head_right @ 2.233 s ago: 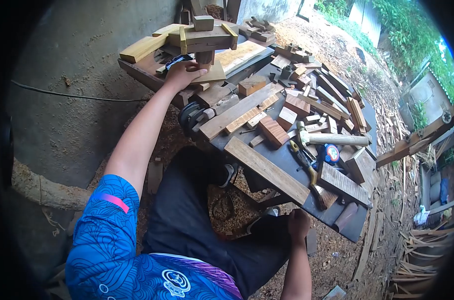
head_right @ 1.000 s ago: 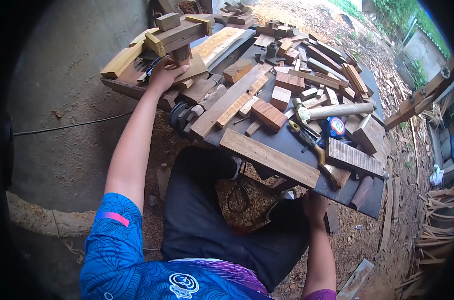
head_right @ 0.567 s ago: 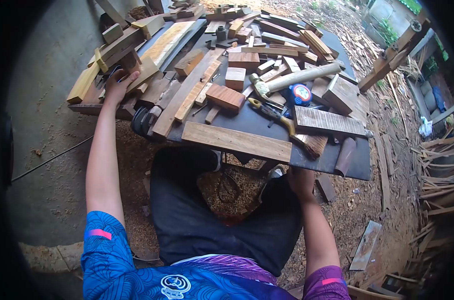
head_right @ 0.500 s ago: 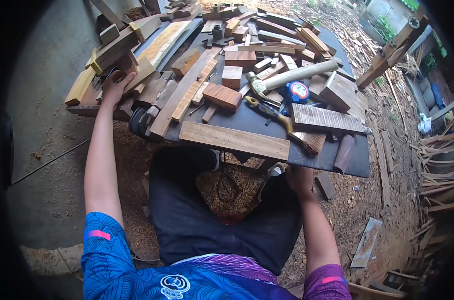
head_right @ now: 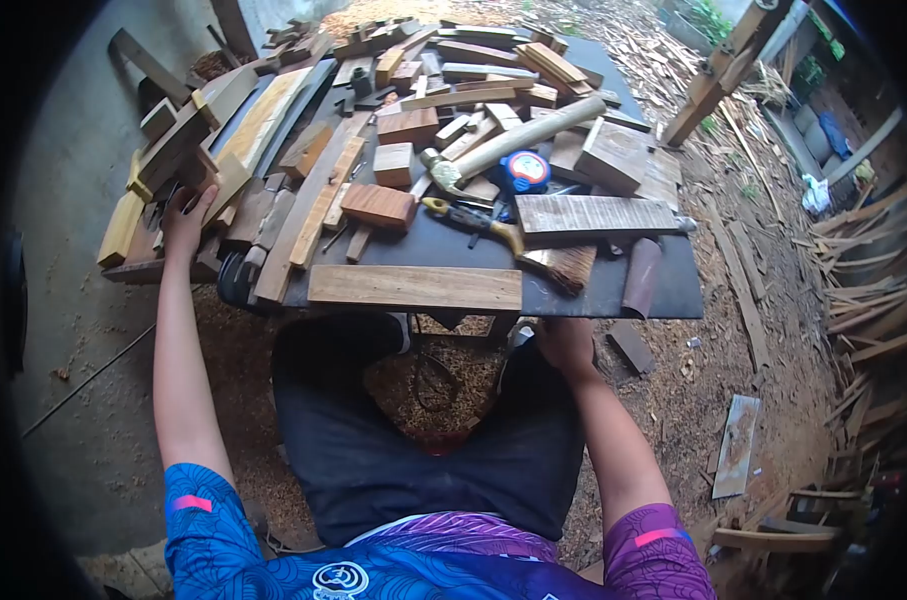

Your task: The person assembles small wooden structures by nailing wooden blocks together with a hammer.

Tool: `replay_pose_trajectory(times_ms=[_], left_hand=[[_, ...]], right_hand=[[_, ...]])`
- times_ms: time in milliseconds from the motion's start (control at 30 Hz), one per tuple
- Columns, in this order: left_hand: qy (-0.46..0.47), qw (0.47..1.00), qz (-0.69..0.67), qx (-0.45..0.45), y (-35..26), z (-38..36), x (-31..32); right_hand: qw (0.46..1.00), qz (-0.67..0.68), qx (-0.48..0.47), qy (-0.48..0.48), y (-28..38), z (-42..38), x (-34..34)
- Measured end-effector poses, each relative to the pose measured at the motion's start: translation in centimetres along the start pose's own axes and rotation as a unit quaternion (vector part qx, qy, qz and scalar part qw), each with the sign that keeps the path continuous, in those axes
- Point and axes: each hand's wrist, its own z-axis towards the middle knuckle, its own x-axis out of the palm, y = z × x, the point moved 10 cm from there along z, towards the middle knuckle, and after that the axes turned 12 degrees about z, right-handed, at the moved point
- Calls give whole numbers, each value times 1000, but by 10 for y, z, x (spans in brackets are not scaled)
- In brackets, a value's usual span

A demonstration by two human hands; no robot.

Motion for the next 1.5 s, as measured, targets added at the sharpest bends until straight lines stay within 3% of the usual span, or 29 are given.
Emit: replay_pose_trajectory(times_ms=[100,167,433,700,867,967,1100,1133,1167,1233,1333,1433,1500], left_hand=[[-2,1000,-11,10,-4,-2,-1],[-8,1000,19,4,-4,-3,-3],[-28,999,13,21,-3,-4,-2],[-17,999,49,2,8,2,3],[-17,999,45,-18,-1,-7,-5],[-17,999,41,-17,-2,-7,-1],[-50,996,61,-41,7,-12,-3],[-105,993,60,-4,3,-18,-7],[-115,992,49,20,-20,-32,-18],[-195,978,-6,74,-57,-80,-39],[-253,949,22,186,-140,-174,-76],[-154,971,-32,183,-181,-221,-58],[-71,965,-54,247,-222,-221,-48]], right_hand=[[1000,3,4,5,10,0,-8],[994,-3,60,90,2,-1,5],[994,2,76,79,9,-3,-3],[1000,17,-8,-1,9,0,-6],[998,46,17,33,10,0,-3],[1000,29,-7,-1,15,-2,-8],[999,5,22,23,10,-2,-6],[991,23,95,90,0,-5,2],[992,29,96,78,-1,-6,-1],[1000,-15,1,8,7,-8,-7],[999,15,28,17,5,-6,-9],[999,22,18,39,-11,-3,13],[998,0,-8,56,-12,-3,22]])
